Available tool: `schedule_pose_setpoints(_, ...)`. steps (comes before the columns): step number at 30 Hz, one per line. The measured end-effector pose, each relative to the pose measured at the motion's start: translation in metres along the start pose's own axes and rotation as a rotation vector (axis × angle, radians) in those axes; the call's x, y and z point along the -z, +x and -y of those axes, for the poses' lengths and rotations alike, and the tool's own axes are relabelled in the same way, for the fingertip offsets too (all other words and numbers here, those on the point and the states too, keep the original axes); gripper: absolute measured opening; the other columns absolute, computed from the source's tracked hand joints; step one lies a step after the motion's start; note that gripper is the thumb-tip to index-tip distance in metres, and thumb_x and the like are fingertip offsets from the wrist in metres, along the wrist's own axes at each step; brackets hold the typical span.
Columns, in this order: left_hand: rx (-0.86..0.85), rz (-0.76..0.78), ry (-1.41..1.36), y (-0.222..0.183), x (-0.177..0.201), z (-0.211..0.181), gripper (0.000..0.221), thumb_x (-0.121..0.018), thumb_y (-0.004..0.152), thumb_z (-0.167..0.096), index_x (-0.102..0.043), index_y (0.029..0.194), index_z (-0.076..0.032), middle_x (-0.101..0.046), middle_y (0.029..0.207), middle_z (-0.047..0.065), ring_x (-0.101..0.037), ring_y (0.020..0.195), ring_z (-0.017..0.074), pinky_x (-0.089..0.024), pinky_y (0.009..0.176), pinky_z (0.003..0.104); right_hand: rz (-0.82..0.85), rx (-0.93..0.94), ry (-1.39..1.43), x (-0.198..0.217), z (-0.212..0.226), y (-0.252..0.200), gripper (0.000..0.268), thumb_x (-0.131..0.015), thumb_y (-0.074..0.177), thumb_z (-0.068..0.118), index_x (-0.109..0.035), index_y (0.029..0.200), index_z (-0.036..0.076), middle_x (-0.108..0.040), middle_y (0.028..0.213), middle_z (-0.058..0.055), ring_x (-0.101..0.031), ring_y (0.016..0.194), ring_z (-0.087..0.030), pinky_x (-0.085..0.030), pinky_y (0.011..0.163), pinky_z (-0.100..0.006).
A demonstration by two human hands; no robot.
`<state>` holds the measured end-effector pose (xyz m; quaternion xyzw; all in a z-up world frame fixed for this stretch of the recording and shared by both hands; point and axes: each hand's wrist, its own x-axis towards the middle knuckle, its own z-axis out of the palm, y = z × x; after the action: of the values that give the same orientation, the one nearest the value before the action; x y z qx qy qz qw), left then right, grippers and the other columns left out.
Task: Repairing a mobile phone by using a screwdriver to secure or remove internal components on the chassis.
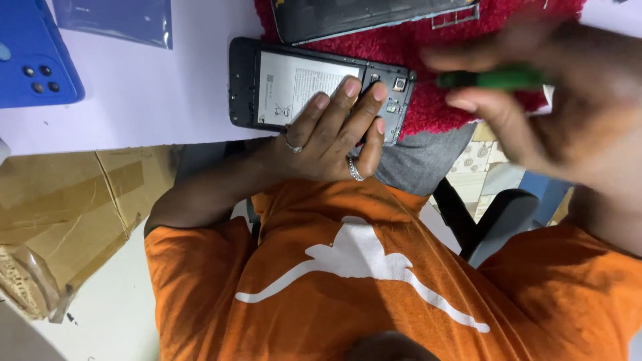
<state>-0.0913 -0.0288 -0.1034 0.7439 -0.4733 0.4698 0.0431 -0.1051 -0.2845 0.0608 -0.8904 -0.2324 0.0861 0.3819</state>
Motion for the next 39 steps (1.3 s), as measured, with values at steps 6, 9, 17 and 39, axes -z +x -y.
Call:
schedule_pose_setpoints(6,0.001,-0.01,-0.006,-0.001,0.0,0.0,0.018,-0.062,0.121,-0.017,-0.05,0.131,-0.008,-0.073,0.137,0.015,-0.065,0.128,0.0376,-0.041,0.12,0.052,0.048,0.063,-0.086,0.01,0.01,0.015,0.042,-0.081,0.109,0.005,-0.073,0.132,-0.03,-0.076,0.127,-0.039,-0.076,0.112,-0.046,-0.063,0.095,-0.047)
schedule_pose_setpoints(9,-0.012,-0.002,-0.001,0.0,0.004,0.001,0.018,-0.061,0.122,-0.018,-0.05,0.131,-0.008,-0.073,0.137,0.014,-0.065,0.128,0.0376,-0.041,0.121,0.052,0.009,0.037,-0.086,0.001,-0.003,-0.001,0.036,-0.085,0.108,0.008,-0.069,0.115,-0.023,-0.069,0.109,-0.032,-0.069,0.095,-0.04,-0.056,0.081,-0.045)
schedule_pose_setpoints(17,0.01,-0.032,0.01,-0.001,-0.001,-0.002,0.017,-0.06,0.121,-0.017,-0.05,0.131,-0.007,-0.073,0.137,0.015,-0.065,0.129,0.0376,-0.042,0.12,0.051,-0.092,0.097,-0.039,-0.009,-0.003,-0.004,0.041,-0.084,0.108,-0.018,-0.047,0.102,-0.036,-0.078,0.111,-0.043,-0.082,0.1,-0.049,-0.062,0.082,-0.044)
schedule_pose_setpoints(39,0.015,-0.045,0.027,-0.001,-0.005,-0.002,0.026,-0.069,0.12,-0.023,-0.05,0.129,-0.008,-0.072,0.138,0.016,-0.065,0.129,0.0377,-0.041,0.121,0.053,-0.929,0.03,-0.056,-0.073,-0.138,0.007,0.012,-0.057,0.124,-0.002,-0.046,0.122,-0.003,-0.051,0.111,-0.025,-0.052,0.104,-0.033,-0.047,0.094,-0.05)
